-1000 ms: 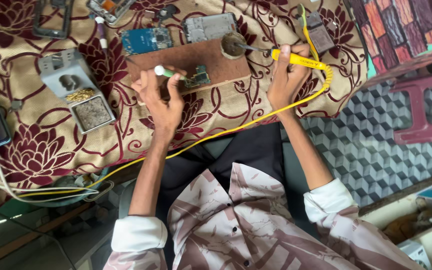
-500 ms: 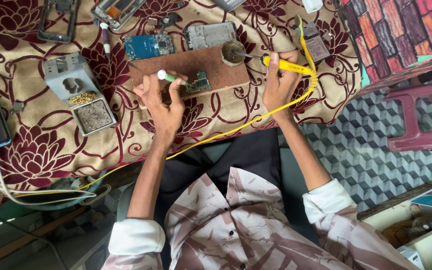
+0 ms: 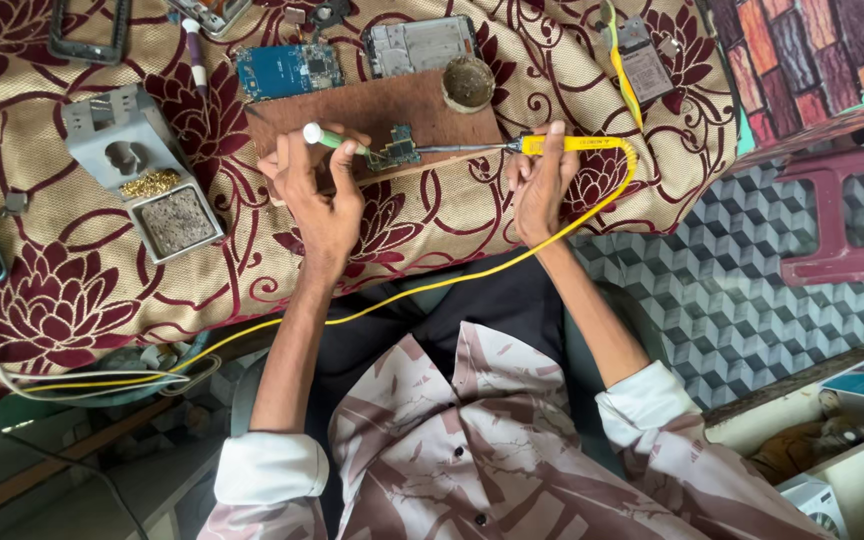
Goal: The person uses a soldering iron and a small tube to apply flux or solder to a circuit board. They repeatedly touch the iron to various points on the board while holding the tube in the other hand.
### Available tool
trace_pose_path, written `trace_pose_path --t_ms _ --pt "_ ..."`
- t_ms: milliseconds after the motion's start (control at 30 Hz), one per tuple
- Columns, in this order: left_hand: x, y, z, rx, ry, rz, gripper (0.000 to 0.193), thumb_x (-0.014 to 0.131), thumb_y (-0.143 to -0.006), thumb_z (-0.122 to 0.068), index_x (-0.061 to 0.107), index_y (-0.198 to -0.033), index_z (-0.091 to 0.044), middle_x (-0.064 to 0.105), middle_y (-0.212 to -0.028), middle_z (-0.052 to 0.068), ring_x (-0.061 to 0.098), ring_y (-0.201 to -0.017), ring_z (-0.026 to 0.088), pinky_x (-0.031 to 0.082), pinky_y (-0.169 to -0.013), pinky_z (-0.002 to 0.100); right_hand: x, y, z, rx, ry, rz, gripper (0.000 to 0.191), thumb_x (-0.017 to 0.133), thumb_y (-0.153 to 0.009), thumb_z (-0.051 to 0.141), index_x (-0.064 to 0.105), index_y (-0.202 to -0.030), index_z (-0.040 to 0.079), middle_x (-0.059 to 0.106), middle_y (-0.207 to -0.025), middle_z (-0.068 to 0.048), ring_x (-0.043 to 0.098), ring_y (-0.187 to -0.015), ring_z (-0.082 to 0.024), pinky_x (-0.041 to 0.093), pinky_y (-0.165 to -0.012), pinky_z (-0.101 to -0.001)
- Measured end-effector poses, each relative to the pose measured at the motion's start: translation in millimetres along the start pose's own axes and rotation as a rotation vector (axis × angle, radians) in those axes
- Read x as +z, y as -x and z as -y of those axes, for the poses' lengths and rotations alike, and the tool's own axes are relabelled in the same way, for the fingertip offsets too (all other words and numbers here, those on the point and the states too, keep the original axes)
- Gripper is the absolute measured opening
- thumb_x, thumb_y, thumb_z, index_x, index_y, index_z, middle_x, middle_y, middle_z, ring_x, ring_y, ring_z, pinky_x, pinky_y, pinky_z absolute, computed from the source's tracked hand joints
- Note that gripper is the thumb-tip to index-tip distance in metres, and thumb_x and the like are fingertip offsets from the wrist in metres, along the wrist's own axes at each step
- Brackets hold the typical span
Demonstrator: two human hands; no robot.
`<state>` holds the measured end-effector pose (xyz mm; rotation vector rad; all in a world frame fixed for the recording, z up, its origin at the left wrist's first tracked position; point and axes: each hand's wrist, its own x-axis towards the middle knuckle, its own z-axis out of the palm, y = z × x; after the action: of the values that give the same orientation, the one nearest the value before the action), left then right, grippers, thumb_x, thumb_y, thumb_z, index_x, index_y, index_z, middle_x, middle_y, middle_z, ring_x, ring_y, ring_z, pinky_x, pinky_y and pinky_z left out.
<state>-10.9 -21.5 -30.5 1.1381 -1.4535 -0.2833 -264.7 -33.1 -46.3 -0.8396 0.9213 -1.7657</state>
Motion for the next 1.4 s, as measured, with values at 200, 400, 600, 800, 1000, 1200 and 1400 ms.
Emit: trace_pose_path --t_ms 200,400,600,800,1000,1200,1400 --pt "1 2 3 0.015 -0.014 -0.012 0.007 0.067 -0.105 -0.014 0.065 -0.104 -0.007 0.077 -0.097 -0.003 0.054 -0.089 0.018 0.029 -0.091 0.037 -4 3 -4 -0.078 0.036 0.052 0.039 0.057 -0.110 0.043 0.051 -0.104 0.006 0.043 -0.075 -0.002 0.047 -0.062 -0.012 0.042 -0.051 -0.0278" --pt "1 2 4 0.016 0.000 -0.008 0.006 0.067 -0.105 -0.014 0.065 -0.104 -0.008 0.077 -0.098 -0.004 0.053 -0.089 0.018 0.029 -0.092 0.037 -7 5 -9 -0.126 0.096 0.110 0.034 0.052 -0.112 0.039 0.048 -0.102 0.007 0.044 -0.073 -0.002 0.048 -0.057 -0.011 0.040 -0.047 -0.0252" --pt "0 2 2 0.010 0.006 -0.001 0.007 0.067 -0.105 -0.014 0.065 -0.105 -0.007 0.078 -0.098 -0.005 0.053 -0.091 0.017 0.029 -0.093 0.037 -12 5 -12 -0.151 0.135 0.126 0.033 0.050 -0.114 0.037 0.048 -0.102 0.007 0.040 -0.068 0.000 0.044 -0.055 -0.009 0.036 -0.046 -0.0239" --pt "0 2 2 0.003 0.003 -0.008 0.009 0.067 -0.105 -0.016 0.066 -0.105 -0.008 0.077 -0.098 -0.005 0.051 -0.091 0.017 0.029 -0.092 0.037 -15 2 -15 -0.145 0.120 0.114 0.033 0.050 -0.114 0.037 0.047 -0.101 0.007 0.040 -0.069 -0.001 0.043 -0.055 -0.010 0.037 -0.047 -0.0250" --pt "3 4 4 0.021 0.003 -0.018 0.010 0.066 -0.106 -0.018 0.066 -0.105 -0.009 0.078 -0.099 -0.006 0.051 -0.091 0.017 0.028 -0.093 0.037 -20 0 -8 -0.233 0.316 0.252 0.031 0.045 -0.117 0.032 0.045 -0.100 0.007 0.037 -0.066 0.001 0.042 -0.052 -0.008 0.038 -0.047 -0.0249" --pt "3 3 8 0.028 -0.001 -0.011 0.010 0.065 -0.107 -0.019 0.066 -0.105 -0.009 0.079 -0.098 -0.007 0.049 -0.089 0.015 0.028 -0.093 0.037 -5 3 7 -0.273 0.365 0.272 0.023 0.047 -0.118 0.019 0.043 -0.101 0.004 0.043 -0.072 -0.003 0.042 -0.057 -0.009 0.044 -0.052 -0.0274" --pt "3 5 8 0.025 -0.010 -0.009 0.011 0.065 -0.108 -0.019 0.066 -0.105 -0.009 0.078 -0.098 -0.007 0.050 -0.089 0.015 0.029 -0.094 0.036 13 8 18 -0.395 0.578 0.282 0.024 0.047 -0.116 0.016 0.047 -0.097 0.001 0.042 -0.065 0.000 0.042 -0.049 -0.007 0.040 -0.045 -0.0252"
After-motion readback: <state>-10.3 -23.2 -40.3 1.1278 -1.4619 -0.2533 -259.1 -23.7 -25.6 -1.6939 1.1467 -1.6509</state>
